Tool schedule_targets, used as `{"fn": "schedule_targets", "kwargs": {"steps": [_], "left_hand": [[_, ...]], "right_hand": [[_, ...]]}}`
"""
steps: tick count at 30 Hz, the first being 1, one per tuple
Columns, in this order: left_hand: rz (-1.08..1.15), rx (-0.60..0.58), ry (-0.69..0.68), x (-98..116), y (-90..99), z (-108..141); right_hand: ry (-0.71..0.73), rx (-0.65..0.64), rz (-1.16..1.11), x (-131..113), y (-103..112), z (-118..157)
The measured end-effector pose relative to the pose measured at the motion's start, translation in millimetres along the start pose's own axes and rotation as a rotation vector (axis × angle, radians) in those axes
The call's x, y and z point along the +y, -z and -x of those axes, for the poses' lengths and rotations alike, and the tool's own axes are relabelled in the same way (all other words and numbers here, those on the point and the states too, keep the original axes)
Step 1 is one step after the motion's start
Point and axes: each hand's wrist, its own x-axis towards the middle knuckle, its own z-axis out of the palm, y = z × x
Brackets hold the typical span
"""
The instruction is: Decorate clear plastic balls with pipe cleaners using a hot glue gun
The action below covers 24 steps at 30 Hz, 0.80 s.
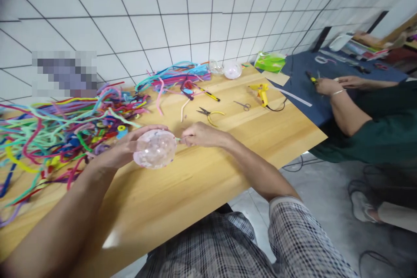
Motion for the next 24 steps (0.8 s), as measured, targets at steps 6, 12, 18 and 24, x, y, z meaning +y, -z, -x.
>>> {"fn": "schedule_targets", "kwargs": {"steps": [6, 12, 18, 24], "left_hand": [[-0.131, -0.189, -0.035, 9.1, -11.6, 3.7], [-0.109, -0.149, -0.12, 8.5, -11.5, 0.2], [-0.073, 0.017, -0.17, 7.3, 2.0, -0.6], [-0.074, 0.111, -0.142, 15.8, -5.3, 0.8]], "right_hand": [[-0.07, -0.137, 0.085, 7.0, 6.8, 6.1], [-0.16, -0.209, -0.012, 8.6, 8.6, 3.8], [-0.186, -0.111, -0.071, 12.5, 12.3, 4.1], [-0.09, 0.047, 0.017, 22.3, 11.6, 2.4]]}}
